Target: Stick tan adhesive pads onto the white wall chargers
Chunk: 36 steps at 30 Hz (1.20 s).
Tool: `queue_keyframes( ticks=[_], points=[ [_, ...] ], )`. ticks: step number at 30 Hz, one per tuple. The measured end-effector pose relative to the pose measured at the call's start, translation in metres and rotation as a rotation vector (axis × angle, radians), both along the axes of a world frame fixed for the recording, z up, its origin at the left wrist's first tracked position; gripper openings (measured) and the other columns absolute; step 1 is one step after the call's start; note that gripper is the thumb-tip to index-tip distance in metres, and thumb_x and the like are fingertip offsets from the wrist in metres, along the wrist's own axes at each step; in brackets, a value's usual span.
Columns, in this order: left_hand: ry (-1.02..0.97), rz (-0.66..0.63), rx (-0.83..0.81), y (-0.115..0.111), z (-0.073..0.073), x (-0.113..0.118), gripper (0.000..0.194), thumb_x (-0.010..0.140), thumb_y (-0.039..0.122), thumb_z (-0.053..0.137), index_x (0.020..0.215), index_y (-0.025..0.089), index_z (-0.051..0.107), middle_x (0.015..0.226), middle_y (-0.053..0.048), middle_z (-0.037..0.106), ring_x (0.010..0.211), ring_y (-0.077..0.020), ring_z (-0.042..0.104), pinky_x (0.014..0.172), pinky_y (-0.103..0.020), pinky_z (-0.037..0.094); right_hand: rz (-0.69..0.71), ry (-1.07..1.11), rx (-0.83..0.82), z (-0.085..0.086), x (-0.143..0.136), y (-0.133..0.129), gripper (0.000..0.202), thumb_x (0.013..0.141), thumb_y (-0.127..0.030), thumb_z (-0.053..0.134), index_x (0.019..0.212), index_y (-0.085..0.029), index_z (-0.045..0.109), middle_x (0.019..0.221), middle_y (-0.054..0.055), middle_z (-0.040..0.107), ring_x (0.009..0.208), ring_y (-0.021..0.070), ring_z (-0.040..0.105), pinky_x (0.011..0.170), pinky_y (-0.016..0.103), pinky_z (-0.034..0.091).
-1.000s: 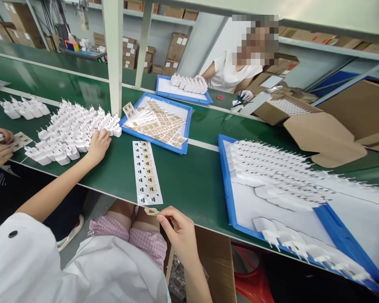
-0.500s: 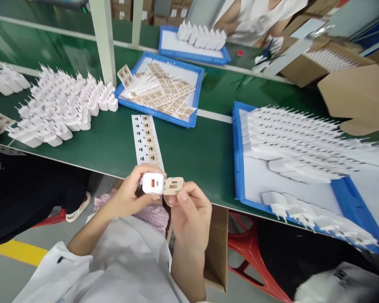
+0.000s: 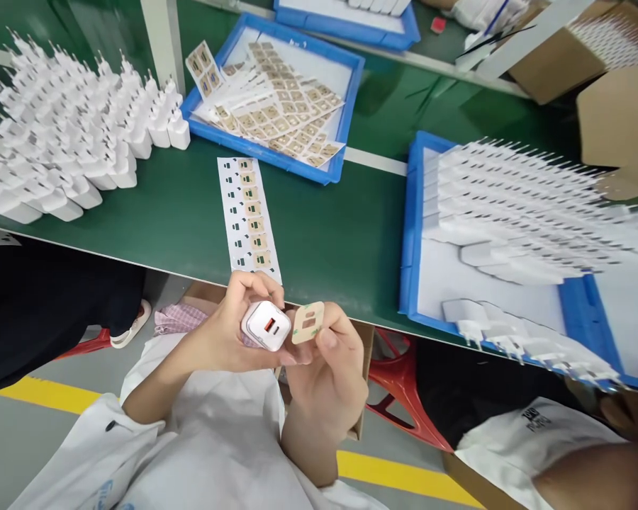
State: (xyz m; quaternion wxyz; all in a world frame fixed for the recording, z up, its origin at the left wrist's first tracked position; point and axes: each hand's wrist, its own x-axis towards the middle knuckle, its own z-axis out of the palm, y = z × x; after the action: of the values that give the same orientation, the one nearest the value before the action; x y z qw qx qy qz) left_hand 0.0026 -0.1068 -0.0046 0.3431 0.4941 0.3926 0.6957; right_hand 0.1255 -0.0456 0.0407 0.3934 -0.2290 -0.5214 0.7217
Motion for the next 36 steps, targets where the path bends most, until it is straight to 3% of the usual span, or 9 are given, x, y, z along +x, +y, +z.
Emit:
queue_keyframes(
  ticks=[2,5,9,13,17,21,24,30,36],
  points=[
    [0.051,0.016,-0.058,-0.001,0.003,-0.003,0.055,0.086,0.048,0.081,0.121,0.029,0.044,0.111,-0.003,0.051,0.098,-0.0165,0.058,0.082,-0.028,0.052,-0.019,-0.008,0.006,-0.001,-0.003,-0.002,0.035,0.099,-0.041,0.059,0.072,-0.025,0.045,0.056,-0.007,0.035,0.047,0.0108,0.031,0.046,0.024,0.032],
    [0.091,0.027,-0.086,-0.003,0.003,0.0,0.057,0.094,0.064,0.064,0.134,0.026,0.05,0.128,-0.011,0.053,0.125,-0.0282,0.055,0.107,-0.046,0.049,-0.187,-0.025,0.037,-0.004,-0.009,-0.006,0.034,0.101,-0.04,0.054,0.073,-0.026,0.039,0.059,-0.007,0.031,0.048,0.0125,0.03,0.048,0.025,0.033],
    [0.001,-0.03,-0.105,-0.007,-0.002,0.024,0.056,0.104,0.059,0.049,0.15,0.03,0.035,0.165,-0.017,0.037,0.154,-0.0324,0.039,0.122,-0.055,0.038,-0.465,-0.024,0.168,-0.005,-0.019,-0.007,0.033,0.102,-0.038,0.048,0.076,-0.027,0.033,0.06,-0.007,0.024,0.051,0.0159,0.027,0.049,0.028,0.032],
    [-0.188,-0.04,-0.051,-0.007,-0.005,0.046,0.044,0.107,0.052,0.045,0.146,0.031,0.039,0.15,-0.014,0.058,0.132,-0.0258,0.062,0.108,-0.046,0.052,-0.668,-0.021,0.362,-0.005,-0.024,-0.006,0.028,0.103,-0.037,0.043,0.079,-0.028,0.032,0.061,-0.007,0.021,0.049,0.0171,0.028,0.05,0.031,0.029],
    [-0.119,-0.012,0.011,0.0,-0.008,0.049,0.047,0.103,0.046,0.059,0.144,0.029,0.043,0.134,-0.012,0.061,0.119,-0.0243,0.064,0.099,-0.041,0.055,-0.776,-0.157,0.473,-0.007,-0.029,-0.006,0.029,0.104,-0.044,0.039,0.081,-0.03,0.029,0.061,-0.007,0.023,0.046,0.0178,0.029,0.049,0.032,0.029],
    [-0.033,0.046,0.047,0.005,-0.013,0.041,0.044,0.102,0.051,0.059,0.139,0.028,0.048,0.13,-0.011,0.057,0.124,-0.0261,0.058,0.103,-0.043,0.052,-0.701,-0.078,0.364,-0.006,-0.03,-0.003,0.028,0.103,-0.04,0.042,0.08,-0.029,0.031,0.06,-0.007,0.024,0.045,0.0156,0.029,0.047,0.031,0.027],
    [-0.003,0.055,0.01,0.006,-0.015,0.032,0.04,0.104,0.05,0.053,0.137,0.027,0.046,0.121,-0.009,0.056,0.109,-0.0221,0.059,0.092,-0.037,0.053,-0.556,0.016,0.295,0.0,-0.023,0.0,0.03,0.102,-0.036,0.048,0.077,-0.027,0.035,0.059,-0.007,0.025,0.047,0.0143,0.032,0.048,0.028,0.03],
    [0.24,0.179,0.118,0.009,-0.008,0.006,0.042,0.102,0.053,0.051,0.131,0.024,0.047,0.111,-0.007,0.053,0.102,-0.0228,0.056,0.085,-0.038,0.052,-0.207,-0.172,0.25,0.004,-0.003,-0.01,0.03,0.097,-0.035,0.064,0.072,-0.024,0.05,0.06,-0.005,0.044,0.054,0.0132,0.042,0.053,0.028,0.036],
    [0.362,0.214,0.166,0.008,0.008,-0.004,0.043,0.101,0.051,0.049,0.133,0.021,0.049,0.108,-0.008,0.052,0.099,-0.0231,0.056,0.081,-0.038,0.053,-0.208,-0.112,0.23,-0.005,0.0,-0.022,0.023,0.098,-0.031,0.062,0.077,-0.024,0.055,0.063,-0.004,0.048,0.056,0.0132,0.045,0.054,0.028,0.037]
  ],
)
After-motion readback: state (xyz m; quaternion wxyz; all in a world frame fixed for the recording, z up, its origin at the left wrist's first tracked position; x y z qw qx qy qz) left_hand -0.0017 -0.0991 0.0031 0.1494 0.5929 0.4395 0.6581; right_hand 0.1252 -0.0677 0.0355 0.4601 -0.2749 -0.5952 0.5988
